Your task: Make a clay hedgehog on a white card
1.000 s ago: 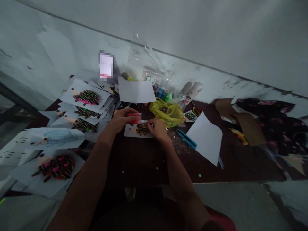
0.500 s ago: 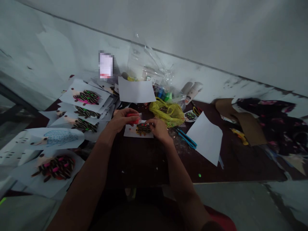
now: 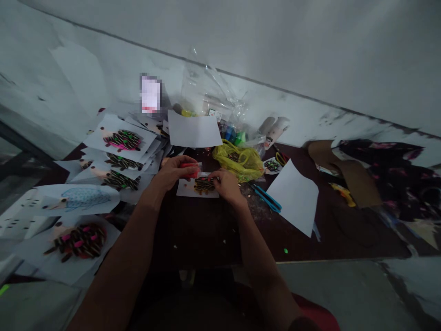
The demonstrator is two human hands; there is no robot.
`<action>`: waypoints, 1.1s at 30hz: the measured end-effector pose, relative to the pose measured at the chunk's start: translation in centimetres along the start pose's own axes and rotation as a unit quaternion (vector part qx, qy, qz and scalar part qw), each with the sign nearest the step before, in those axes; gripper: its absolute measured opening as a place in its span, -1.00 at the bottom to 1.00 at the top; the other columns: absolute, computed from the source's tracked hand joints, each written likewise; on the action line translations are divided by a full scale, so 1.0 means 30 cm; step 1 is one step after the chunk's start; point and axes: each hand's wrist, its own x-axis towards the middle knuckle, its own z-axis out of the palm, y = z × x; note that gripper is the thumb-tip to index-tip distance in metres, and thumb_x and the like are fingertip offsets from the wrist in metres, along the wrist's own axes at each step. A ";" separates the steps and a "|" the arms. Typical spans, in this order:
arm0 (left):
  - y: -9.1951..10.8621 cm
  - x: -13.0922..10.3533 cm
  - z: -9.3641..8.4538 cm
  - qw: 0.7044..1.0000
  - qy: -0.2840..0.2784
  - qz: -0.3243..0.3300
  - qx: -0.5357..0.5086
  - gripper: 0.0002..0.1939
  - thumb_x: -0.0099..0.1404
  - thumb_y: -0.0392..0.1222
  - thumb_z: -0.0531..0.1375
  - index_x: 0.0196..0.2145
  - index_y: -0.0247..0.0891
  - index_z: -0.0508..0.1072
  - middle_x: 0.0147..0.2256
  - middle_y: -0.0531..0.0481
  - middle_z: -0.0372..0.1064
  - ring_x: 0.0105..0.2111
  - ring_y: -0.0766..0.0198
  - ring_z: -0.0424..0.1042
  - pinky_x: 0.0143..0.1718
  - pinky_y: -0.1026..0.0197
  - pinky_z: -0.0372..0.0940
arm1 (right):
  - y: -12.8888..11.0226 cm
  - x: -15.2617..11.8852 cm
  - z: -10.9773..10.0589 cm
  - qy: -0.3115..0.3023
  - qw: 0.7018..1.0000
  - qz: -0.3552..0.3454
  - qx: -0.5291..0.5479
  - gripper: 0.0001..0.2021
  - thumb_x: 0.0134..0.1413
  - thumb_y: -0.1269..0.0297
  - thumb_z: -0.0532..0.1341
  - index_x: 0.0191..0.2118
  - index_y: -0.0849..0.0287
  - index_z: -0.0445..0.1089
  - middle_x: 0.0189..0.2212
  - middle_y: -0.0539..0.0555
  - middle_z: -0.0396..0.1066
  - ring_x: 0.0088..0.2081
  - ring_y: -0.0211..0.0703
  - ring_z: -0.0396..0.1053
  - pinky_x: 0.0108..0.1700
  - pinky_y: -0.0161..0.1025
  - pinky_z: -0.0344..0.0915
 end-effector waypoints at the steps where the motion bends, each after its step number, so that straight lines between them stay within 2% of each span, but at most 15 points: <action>1: -0.001 0.001 -0.001 1.000 -0.002 -0.001 -0.001 -0.54 -0.11 0.02 0.50 -0.29 -0.25 0.55 -0.41 0.00 0.50 -0.48 0.28 0.42 -0.46 0.23 0.36 | 0.000 0.001 0.001 0.000 1.000 -0.001 0.002 -0.64 0.22 0.50 0.14 -0.04 0.10 0.64 -0.10 0.16 0.55 -0.06 -0.03 0.46 0.04 -0.18 0.32; 4: -0.005 0.004 -0.003 1.000 -0.003 -0.002 0.001 -0.57 -0.10 0.00 0.50 -0.30 -0.25 0.55 -0.41 -0.01 0.51 -0.47 0.27 0.43 -0.45 0.22 0.37 | 0.008 0.006 0.009 0.014 1.000 -0.007 0.019 -0.66 0.21 0.50 0.15 -0.08 0.11 0.65 -0.11 0.17 0.56 -0.08 -0.02 0.47 0.01 -0.17 0.33; 7: -0.010 0.008 -0.005 1.000 -0.003 0.003 -0.001 -0.58 -0.09 -0.02 0.49 -0.30 -0.26 0.56 -0.39 -0.02 0.53 -0.46 0.26 0.44 -0.45 0.22 0.38 | 0.018 0.012 0.022 0.066 0.994 -0.018 0.085 -0.74 0.21 0.46 0.18 -0.14 0.14 0.63 -0.19 0.13 0.56 -0.18 -0.07 0.46 -0.06 -0.20 0.32; 11: -0.015 0.012 -0.001 1.000 -0.020 -0.003 -0.010 -0.60 -0.07 -0.02 0.48 -0.28 -0.23 0.56 -0.39 0.01 0.53 -0.45 0.26 0.45 -0.43 0.22 0.40 | 0.017 0.013 0.039 0.121 0.960 -0.052 0.247 -0.84 0.24 0.30 0.24 -0.29 0.16 0.59 -0.36 0.04 0.53 -0.35 -0.18 0.40 -0.25 -0.26 0.30; 14: -0.020 0.013 0.005 0.999 -0.043 0.003 -0.015 -0.58 -0.06 0.01 0.48 -0.27 -0.24 0.56 -0.39 0.00 0.53 -0.44 0.24 0.47 -0.40 0.20 0.41 | 0.006 0.009 0.049 0.131 0.938 -0.082 0.310 -0.85 0.21 0.23 0.29 -0.30 0.14 0.60 -0.36 0.03 0.53 -0.39 -0.21 0.36 -0.30 -0.28 0.28; 22: -0.036 0.014 0.020 0.996 -0.092 0.002 -0.021 -0.56 0.01 0.08 0.45 -0.26 -0.29 0.56 -0.39 -0.02 0.52 -0.40 0.23 0.47 -0.32 0.19 0.38 | 0.008 0.018 0.070 0.142 0.940 -0.109 0.291 -0.83 0.24 0.28 0.30 -0.13 0.07 0.66 -0.31 0.05 0.52 -0.34 -0.19 0.38 -0.27 -0.26 0.28; 26: -0.041 0.017 0.025 0.995 -0.102 0.009 -0.015 -0.56 0.01 0.08 0.45 -0.27 -0.29 0.54 -0.40 0.00 0.51 -0.41 0.25 0.46 -0.31 0.20 0.37 | 0.003 0.019 0.069 0.148 0.948 -0.111 0.257 -0.84 0.18 0.35 0.34 -0.16 0.05 0.67 -0.31 0.04 0.53 -0.30 -0.17 0.42 -0.20 -0.25 0.31; 33: -0.045 0.016 0.028 0.993 -0.113 0.010 -0.006 -0.59 0.05 0.06 0.43 -0.26 -0.28 0.53 -0.39 0.01 0.51 -0.43 0.27 0.44 -0.38 0.24 0.33 | -0.005 0.008 0.050 0.142 0.957 -0.125 0.222 -0.84 0.28 0.32 0.28 -0.23 0.09 0.65 -0.33 0.05 0.51 -0.29 -0.16 0.42 -0.18 -0.24 0.31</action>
